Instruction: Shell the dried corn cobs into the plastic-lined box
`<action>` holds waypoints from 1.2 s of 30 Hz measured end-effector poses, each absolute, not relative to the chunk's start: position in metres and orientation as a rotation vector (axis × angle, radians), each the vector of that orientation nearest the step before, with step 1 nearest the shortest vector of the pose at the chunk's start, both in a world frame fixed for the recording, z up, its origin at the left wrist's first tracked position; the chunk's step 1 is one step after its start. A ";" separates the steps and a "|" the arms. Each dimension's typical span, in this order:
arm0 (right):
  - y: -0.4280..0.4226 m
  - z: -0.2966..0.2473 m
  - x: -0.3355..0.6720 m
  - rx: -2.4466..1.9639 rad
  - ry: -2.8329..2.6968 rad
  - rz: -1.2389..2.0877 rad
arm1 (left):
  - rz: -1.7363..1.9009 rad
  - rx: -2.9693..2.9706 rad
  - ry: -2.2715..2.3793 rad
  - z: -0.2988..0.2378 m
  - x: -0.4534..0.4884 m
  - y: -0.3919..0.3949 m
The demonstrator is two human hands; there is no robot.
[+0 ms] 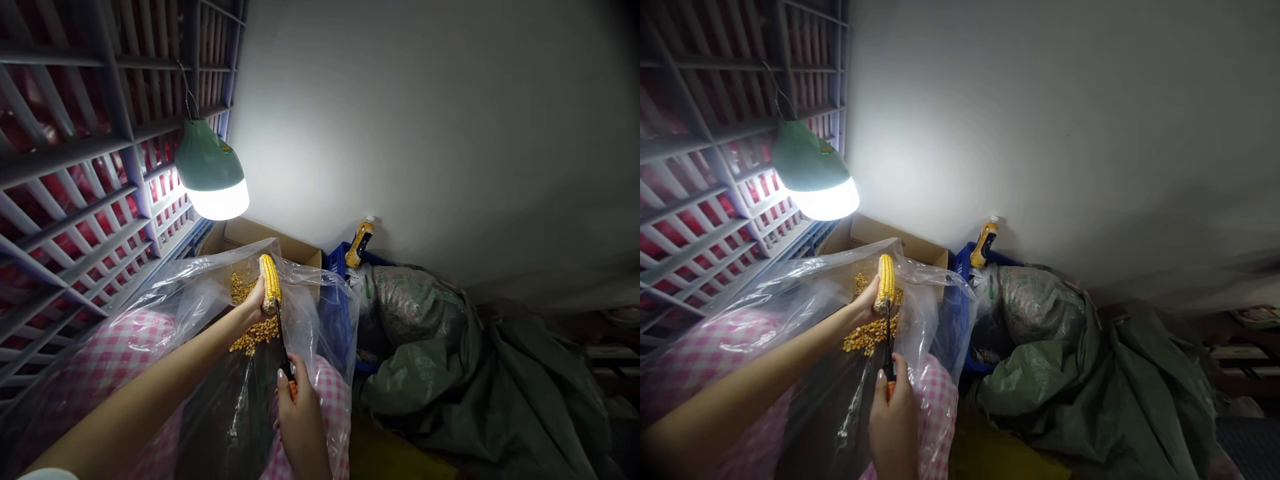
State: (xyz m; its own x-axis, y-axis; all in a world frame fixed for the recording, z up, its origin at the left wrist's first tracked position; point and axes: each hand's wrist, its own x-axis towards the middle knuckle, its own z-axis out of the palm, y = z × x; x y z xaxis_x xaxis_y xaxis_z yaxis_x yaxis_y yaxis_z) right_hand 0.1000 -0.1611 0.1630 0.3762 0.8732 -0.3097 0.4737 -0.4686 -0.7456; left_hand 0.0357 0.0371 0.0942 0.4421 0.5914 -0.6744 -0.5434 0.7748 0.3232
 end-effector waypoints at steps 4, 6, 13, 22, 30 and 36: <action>-0.154 0.177 0.106 -2.168 -1.293 0.988 | 0.642 0.040 0.849 0.089 0.036 0.035; -0.151 0.185 0.109 -2.194 -1.355 1.034 | 0.621 0.033 0.875 0.088 0.036 0.035; -0.150 0.202 0.110 -2.142 -1.393 1.093 | 0.688 0.062 0.883 0.088 0.040 0.031; -0.152 0.187 0.110 -2.066 -1.235 1.085 | 0.748 0.188 0.928 0.094 0.043 0.024; -0.151 0.180 0.106 -2.022 -1.172 1.085 | 0.739 0.315 0.999 0.086 0.044 0.021; -0.136 0.168 0.099 -2.076 -1.058 1.332 | 0.779 0.389 1.181 0.060 0.037 0.026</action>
